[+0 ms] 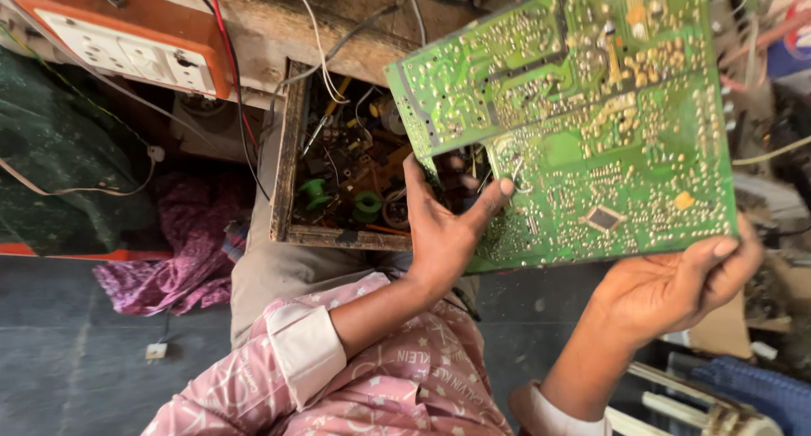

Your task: The person solders a green circuit board using a soldering iron and solder wire. They repeatedly apply flux from a small container, position the board, and use pliers to trim component leads.

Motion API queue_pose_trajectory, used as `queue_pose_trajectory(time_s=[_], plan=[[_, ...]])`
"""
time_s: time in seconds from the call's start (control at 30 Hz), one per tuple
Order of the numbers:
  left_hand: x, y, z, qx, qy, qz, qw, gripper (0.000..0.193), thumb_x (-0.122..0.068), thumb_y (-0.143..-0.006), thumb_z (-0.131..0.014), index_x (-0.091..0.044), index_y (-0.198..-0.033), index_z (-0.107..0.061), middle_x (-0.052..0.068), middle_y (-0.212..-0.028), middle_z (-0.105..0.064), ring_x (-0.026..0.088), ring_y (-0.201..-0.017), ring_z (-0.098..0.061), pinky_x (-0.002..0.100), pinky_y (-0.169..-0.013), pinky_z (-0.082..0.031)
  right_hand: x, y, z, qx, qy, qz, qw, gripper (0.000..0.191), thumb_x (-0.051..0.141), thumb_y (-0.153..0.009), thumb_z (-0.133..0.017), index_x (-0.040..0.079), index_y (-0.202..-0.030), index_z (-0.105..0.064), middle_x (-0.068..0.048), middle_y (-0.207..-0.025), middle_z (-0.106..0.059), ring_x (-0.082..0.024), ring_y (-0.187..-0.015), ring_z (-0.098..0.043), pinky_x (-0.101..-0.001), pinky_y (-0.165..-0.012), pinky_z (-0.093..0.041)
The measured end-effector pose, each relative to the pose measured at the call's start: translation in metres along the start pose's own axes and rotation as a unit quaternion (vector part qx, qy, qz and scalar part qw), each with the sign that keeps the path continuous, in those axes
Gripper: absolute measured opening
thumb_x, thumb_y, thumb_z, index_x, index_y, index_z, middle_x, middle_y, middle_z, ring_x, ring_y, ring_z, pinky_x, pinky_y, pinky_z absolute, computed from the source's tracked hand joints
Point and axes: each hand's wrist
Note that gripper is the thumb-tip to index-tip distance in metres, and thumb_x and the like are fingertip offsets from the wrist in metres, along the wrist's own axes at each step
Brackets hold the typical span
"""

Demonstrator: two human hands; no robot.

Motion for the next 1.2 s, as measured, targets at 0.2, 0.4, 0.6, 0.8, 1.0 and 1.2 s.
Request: queue_pose_trajectory(time_s=[0.2, 0.4, 0.6, 0.8, 1.0, 1.2], plan=[[-0.010, -0.005, 0.006, 0.010, -0.036, -0.036, 0.999, 0.075, -0.018, -0.087, -0.086, 0.002, -0.140, -0.038, 0.015, -0.134, -0.057, 0.021, -0.125, -0.057, 0.035, -0.112, -0.045, 0.002, -0.003, -0.005, 0.020, 0.018, 0.036, 0.999, 0.027, 0.027, -0.118, -0.058, 0.003, -0.129, -0.053, -0.009, -0.120, -0.059, -0.015, -0.111, -0.057, -0.0293, -0.101, -0.048], [-0.013, -0.008, 0.017, 0.028, -0.039, -0.016, 0.999, 0.083, -0.023, -0.088, -0.085, 0.003, -0.147, -0.032, 0.019, -0.139, -0.054, 0.025, -0.130, -0.054, 0.038, -0.114, -0.044, 0.014, -0.004, -0.010, 0.041, 0.066, 0.079, 0.994, 0.027, 0.027, -0.119, -0.059, 0.002, -0.128, -0.053, -0.008, -0.123, -0.058, -0.014, -0.108, -0.055, -0.0300, -0.101, -0.048], [-0.015, -0.013, 0.027, 0.025, -0.020, -0.004, 0.999, 0.088, -0.026, -0.085, -0.086, 0.003, -0.147, -0.031, 0.019, -0.138, -0.055, 0.025, -0.128, -0.055, 0.038, -0.112, -0.045, 0.019, -0.002, -0.019, 0.070, 0.051, 0.064, 0.994, 0.027, 0.028, -0.116, -0.060, 0.005, -0.128, -0.053, -0.008, -0.123, -0.059, -0.014, -0.111, -0.056, -0.0301, -0.105, -0.049], [-0.020, -0.011, 0.029, 0.012, -0.039, -0.002, 0.999, 0.088, -0.029, -0.085, -0.086, 0.004, -0.145, -0.032, 0.021, -0.138, -0.055, 0.028, -0.130, -0.055, 0.040, -0.112, -0.044, 0.017, -0.006, -0.005, 0.067, 0.010, 0.023, 0.997, 0.018, 0.020, -0.121, -0.061, 0.004, -0.127, -0.054, -0.006, -0.117, -0.059, -0.012, -0.106, -0.054, -0.0275, -0.102, -0.047], [-0.017, -0.008, 0.032, 0.012, -0.073, -0.012, 0.997, 0.085, -0.028, -0.084, -0.089, 0.003, -0.142, -0.035, 0.021, -0.135, -0.056, 0.026, -0.126, -0.057, 0.040, -0.108, -0.047, 0.006, -0.004, 0.018, 0.050, -0.024, -0.004, 0.998, 0.014, 0.015, -0.120, -0.063, 0.006, -0.119, -0.052, -0.004, -0.112, -0.059, -0.010, -0.101, -0.052, -0.0257, -0.099, -0.046], [-0.009, -0.015, 0.032, 0.037, 0.259, 0.112, 0.959, 0.052, -0.043, -0.103, -0.068, 0.000, -0.126, -0.049, 0.017, -0.103, -0.065, 0.019, -0.090, -0.070, 0.034, -0.080, -0.058, 0.000, -0.012, 0.012, 0.064, -0.043, -0.023, 0.997, 0.018, 0.018, -0.122, -0.062, 0.006, -0.115, -0.050, -0.004, -0.104, -0.054, -0.013, -0.101, -0.052, -0.0274, -0.097, -0.046]])
Point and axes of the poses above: each hand's wrist, its own y-axis away from the middle knuckle, its own z-axis out of the back of the hand, x = y × z
